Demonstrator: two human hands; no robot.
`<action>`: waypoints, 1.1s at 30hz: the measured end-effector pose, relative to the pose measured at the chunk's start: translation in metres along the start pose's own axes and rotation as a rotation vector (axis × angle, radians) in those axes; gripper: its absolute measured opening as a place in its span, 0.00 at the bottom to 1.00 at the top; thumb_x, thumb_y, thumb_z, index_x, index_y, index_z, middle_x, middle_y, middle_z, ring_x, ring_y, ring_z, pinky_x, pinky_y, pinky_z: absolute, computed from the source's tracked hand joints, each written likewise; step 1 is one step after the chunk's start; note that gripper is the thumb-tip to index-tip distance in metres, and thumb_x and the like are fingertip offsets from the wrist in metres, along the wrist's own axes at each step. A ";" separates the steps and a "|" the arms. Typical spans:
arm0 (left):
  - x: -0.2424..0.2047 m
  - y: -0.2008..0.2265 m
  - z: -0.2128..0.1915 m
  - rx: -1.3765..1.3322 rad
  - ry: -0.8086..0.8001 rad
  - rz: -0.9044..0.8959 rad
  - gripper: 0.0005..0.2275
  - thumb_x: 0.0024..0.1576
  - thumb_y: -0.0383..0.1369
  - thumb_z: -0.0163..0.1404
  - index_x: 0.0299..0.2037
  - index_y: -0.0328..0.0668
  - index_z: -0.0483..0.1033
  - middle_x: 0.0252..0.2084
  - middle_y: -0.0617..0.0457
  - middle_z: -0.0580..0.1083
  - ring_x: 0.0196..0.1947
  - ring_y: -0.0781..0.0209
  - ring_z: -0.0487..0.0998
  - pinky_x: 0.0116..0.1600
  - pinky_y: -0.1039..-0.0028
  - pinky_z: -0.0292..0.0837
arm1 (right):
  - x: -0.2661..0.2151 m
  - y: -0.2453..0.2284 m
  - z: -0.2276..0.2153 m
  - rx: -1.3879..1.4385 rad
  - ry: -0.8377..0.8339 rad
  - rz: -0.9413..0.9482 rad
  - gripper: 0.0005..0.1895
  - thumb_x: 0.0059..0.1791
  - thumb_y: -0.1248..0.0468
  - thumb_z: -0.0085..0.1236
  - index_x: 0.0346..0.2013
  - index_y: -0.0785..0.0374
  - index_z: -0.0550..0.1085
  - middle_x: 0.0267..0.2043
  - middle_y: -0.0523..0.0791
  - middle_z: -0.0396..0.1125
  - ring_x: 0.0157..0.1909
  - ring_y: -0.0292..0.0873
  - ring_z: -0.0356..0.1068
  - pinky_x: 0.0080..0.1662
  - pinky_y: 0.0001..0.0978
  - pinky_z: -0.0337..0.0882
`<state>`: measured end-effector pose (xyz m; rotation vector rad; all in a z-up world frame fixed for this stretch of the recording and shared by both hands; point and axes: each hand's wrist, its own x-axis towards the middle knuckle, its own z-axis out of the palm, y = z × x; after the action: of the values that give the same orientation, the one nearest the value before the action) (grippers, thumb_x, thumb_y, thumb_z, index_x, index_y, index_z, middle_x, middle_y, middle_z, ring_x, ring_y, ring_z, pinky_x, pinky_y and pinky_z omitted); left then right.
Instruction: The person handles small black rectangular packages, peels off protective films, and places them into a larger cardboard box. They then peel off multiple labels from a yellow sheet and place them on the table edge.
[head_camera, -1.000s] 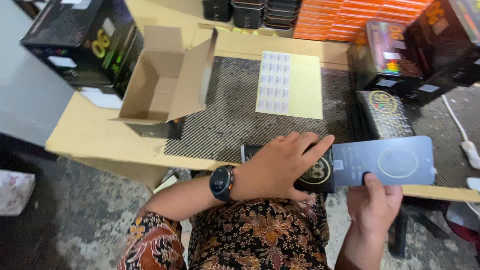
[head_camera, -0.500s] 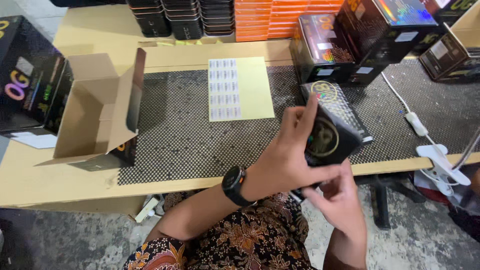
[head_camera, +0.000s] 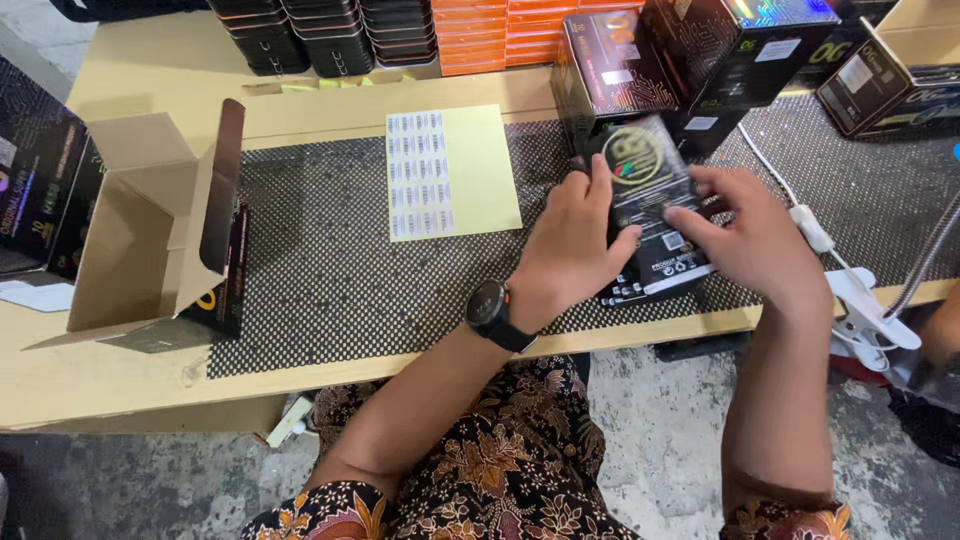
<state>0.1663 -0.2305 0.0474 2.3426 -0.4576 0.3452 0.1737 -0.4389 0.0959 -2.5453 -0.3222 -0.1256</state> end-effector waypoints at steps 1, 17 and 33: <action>-0.003 0.007 -0.010 0.001 0.002 0.002 0.38 0.58 0.45 0.52 0.71 0.23 0.50 0.53 0.37 0.67 0.54 0.38 0.68 0.61 0.56 0.65 | -0.002 -0.015 -0.003 0.000 0.003 -0.001 0.30 0.51 0.54 0.60 0.65 0.64 0.71 0.51 0.52 0.65 0.54 0.49 0.66 0.55 0.40 0.63; -0.038 0.027 -0.009 -0.429 -0.233 -0.327 0.40 0.57 0.52 0.40 0.76 0.39 0.39 0.64 0.32 0.59 0.64 0.32 0.62 0.66 0.50 0.57 | -0.030 -0.026 0.019 0.265 -0.147 0.393 0.20 0.56 0.53 0.42 0.57 0.58 0.73 0.55 0.42 0.72 0.52 0.39 0.65 0.55 0.34 0.61; -0.157 -0.076 -0.117 -0.481 0.355 -0.111 0.48 0.42 0.20 0.48 0.79 0.43 0.41 0.71 0.34 0.46 0.74 0.30 0.44 0.72 0.44 0.49 | -0.050 -0.142 0.205 0.914 0.094 -0.297 0.34 0.42 0.70 0.63 0.63 0.64 0.62 0.56 0.50 0.66 0.60 0.49 0.68 0.60 0.49 0.70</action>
<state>0.0430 -0.0624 0.0268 1.7838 -0.2066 0.5225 0.0934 -0.2212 -0.0082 -1.5756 -0.5651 -0.1621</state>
